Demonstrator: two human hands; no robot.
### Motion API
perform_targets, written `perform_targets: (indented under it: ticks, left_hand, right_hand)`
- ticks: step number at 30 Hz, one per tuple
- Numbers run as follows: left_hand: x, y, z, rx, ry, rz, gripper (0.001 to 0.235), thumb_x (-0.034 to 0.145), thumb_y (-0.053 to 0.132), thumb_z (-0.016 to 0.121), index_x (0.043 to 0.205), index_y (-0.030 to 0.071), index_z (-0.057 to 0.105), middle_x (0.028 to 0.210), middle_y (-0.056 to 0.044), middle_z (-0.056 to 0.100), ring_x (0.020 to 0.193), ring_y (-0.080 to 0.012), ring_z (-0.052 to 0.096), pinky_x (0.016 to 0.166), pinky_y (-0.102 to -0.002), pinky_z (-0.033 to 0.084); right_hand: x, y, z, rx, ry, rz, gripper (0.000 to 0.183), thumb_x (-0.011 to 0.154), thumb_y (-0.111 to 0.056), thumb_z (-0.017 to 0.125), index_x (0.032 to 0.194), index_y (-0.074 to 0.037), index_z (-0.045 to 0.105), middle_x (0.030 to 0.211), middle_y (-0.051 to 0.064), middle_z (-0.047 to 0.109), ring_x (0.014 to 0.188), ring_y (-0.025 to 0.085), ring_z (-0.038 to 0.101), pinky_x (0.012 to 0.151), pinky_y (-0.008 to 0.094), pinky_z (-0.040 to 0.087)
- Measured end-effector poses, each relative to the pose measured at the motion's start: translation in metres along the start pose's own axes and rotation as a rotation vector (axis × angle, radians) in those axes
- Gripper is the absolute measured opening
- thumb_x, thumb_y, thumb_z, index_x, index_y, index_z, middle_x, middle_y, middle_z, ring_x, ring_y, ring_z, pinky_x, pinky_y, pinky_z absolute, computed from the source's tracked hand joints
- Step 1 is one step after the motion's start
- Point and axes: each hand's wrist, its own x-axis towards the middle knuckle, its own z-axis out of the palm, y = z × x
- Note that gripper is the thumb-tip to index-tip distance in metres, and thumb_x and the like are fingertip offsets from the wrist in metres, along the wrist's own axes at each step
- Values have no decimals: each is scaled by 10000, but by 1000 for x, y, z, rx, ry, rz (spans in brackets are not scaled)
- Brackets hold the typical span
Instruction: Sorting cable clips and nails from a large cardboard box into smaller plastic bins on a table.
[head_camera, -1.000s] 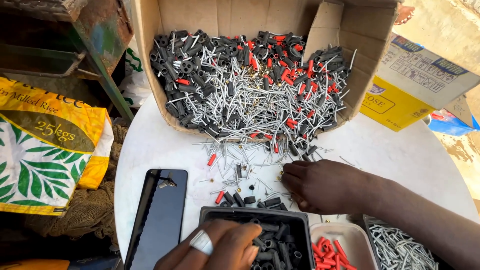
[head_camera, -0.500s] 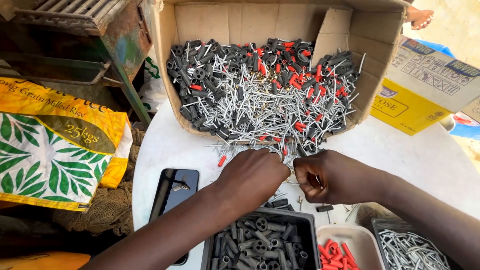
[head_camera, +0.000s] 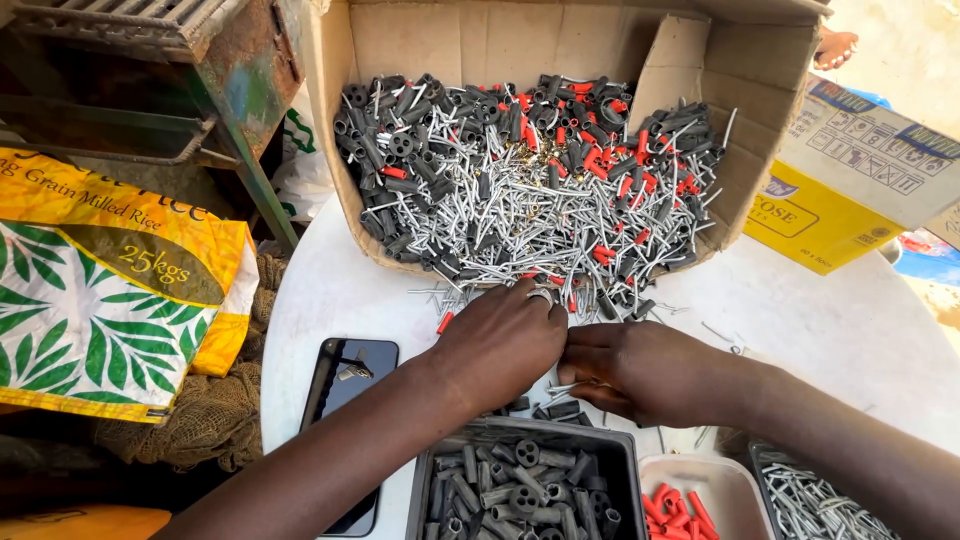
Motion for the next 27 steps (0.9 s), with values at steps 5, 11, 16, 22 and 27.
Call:
perform_targets:
  ticks: [5,11,16,22,27]
  left_hand:
    - [-1,-5,-9,32,29,-39,131,813,29,632,941,1,636,729,-168,650,921,-417,683,715,-477,570]
    - [-6,-11,-29,159,48,-85,187,800,-34,649,985,-59,635,757,-237,654,919,-452,677,728,-471,568]
    - [-6,-8,-50,128,42,-160,260,802,1,683,1044,-74,626,831,-253,668,989,-470,671,741,-484,578]
    - [-6,6,-71,20,-28,-183,341,789,-55,685,1114,-110,599,940,-324,670,1009,-514,657,752,-506,578]
    - [-12,4,-76,-12,-77,-214,369,801,-68,668,1156,-104,574,998,-333,661,1011,-502,659,748,-478,581]
  right_hand:
    - [1,18,17,-289,-133,-64,234,921,-250,639,1038,-47,643,954,115,668,823,369,712,559,505,584]
    - [0,21,17,-377,-119,-104,231,863,-200,606,1022,-34,630,893,116,646,763,360,704,526,503,581]
    - [-1,15,2,-276,-106,-16,152,903,-217,618,946,-72,635,843,88,641,743,398,709,513,521,565]
    - [11,2,0,-406,-132,-51,151,880,-242,637,927,-99,640,853,51,638,720,364,713,512,502,566]
    - [5,2,-12,-232,-70,-54,124,852,-183,639,875,-65,605,752,108,594,634,438,668,491,523,535]
